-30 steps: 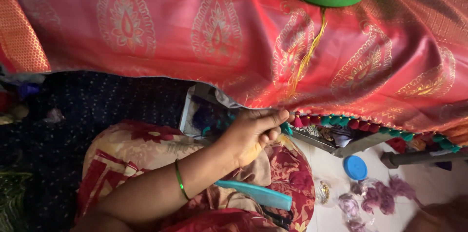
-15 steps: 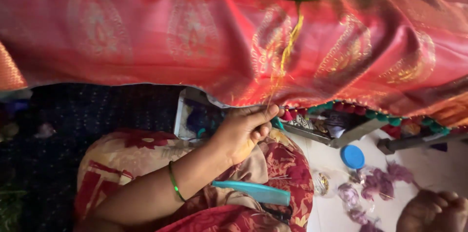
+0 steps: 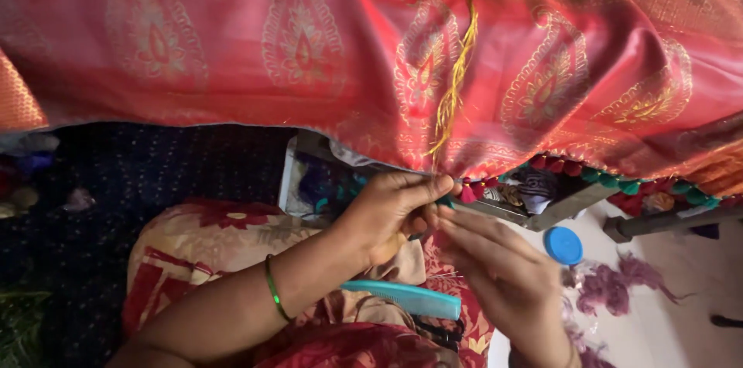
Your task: The recorder is tying and trimming decorative tassels along the edge of a piece of red fabric.
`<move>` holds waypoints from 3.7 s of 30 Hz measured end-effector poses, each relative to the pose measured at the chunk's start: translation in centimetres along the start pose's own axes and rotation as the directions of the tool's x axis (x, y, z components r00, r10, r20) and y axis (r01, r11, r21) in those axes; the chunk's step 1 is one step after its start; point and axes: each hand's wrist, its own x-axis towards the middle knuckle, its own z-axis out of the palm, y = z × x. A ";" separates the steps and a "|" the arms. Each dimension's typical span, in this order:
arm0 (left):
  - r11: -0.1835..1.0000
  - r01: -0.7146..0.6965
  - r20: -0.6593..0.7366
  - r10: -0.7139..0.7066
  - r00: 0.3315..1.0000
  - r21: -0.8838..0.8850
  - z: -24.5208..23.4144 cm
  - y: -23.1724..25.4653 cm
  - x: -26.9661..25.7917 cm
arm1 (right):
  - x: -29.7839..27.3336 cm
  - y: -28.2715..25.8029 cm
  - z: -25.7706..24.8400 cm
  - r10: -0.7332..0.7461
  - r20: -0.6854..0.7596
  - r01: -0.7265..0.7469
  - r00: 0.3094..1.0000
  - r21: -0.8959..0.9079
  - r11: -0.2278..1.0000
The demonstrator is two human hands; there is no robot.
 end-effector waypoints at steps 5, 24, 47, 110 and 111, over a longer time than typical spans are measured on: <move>0.999 0.004 -0.033 -0.005 0.999 -0.042 0.1 -0.2 0.1 | 1.6 -0.8 1.7 -0.074 0.097 0.084 0.993 -0.105 0.991; 0.943 -0.211 -0.045 0.229 0.972 0.256 0.5 0.7 -0.4 | 7.0 0.2 0.1 0.193 -0.065 -0.188 0.979 0.067 0.980; 0.964 0.188 0.027 -0.187 0.982 -0.189 -2.8 1.1 0.7 | -2.5 7.0 -5.2 0.179 -0.692 -0.577 0.700 -0.399 0.713; 0.905 -0.128 0.113 0.090 0.990 0.405 -0.9 6.1 -1.3 | 5.8 -3.3 -3.7 -0.046 0.122 0.080 0.992 -0.292 0.953; 0.920 -0.104 0.113 0.065 0.991 0.378 -0.6 6.4 -1.4 | 6.1 -2.8 -3.3 -0.006 0.136 0.046 0.991 -0.292 0.955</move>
